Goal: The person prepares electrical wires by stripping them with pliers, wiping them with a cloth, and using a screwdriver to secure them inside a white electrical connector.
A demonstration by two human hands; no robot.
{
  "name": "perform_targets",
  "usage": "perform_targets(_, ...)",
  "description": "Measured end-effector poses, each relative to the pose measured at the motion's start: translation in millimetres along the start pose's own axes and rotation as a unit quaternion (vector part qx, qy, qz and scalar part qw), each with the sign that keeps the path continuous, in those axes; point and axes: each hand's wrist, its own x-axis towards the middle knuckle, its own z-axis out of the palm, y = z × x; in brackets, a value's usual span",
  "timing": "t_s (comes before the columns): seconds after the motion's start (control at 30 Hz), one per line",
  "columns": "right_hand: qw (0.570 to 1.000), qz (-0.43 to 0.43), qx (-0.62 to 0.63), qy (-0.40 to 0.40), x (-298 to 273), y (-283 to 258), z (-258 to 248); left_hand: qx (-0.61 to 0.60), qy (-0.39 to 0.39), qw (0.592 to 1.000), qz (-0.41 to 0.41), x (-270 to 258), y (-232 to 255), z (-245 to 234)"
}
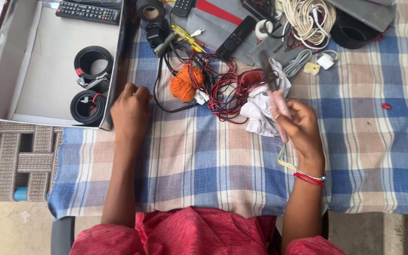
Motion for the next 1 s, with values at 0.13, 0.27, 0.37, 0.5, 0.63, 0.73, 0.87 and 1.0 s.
perform_targets(0.13, 0.916, -0.134, -0.295, 0.236, 4, 22, -39, 0.114, -0.024, 0.993, 0.003, -11, -5, 6)
perform_targets(0.27, 0.831, -0.067, -0.452, 0.316, 3, 53, -63, 0.185, -0.010, 0.983, -0.001, -9, 24, 6)
perform_targets(0.37, 0.813, 0.019, -0.527, 0.247, 9, 65, -61, 0.003, -0.066, 0.998, 0.025, -2, 63, -1)
perform_targets(0.5, 0.797, 0.000, -0.545, 0.260, 5, 49, -46, -0.211, -0.111, 0.961, 0.137, -1, 121, 13)
perform_targets(0.63, 0.913, -0.130, -0.330, 0.199, 7, 18, -23, -0.358, -0.234, 0.904, 0.007, 1, 130, 54)
perform_targets(0.73, 0.849, -0.172, -0.497, 0.050, 8, 12, 14, -0.409, -0.189, 0.893, 0.009, -9, 121, 76)
perform_targets(0.87, 0.870, -0.106, -0.481, -0.020, 14, 17, 12, -0.418, -0.172, 0.892, -0.024, -13, 116, 84)
perform_targets(1.0, 0.991, 0.001, -0.002, 0.137, 1, 21, -40, -0.409, -0.092, 0.905, -0.067, -12, 115, 75)
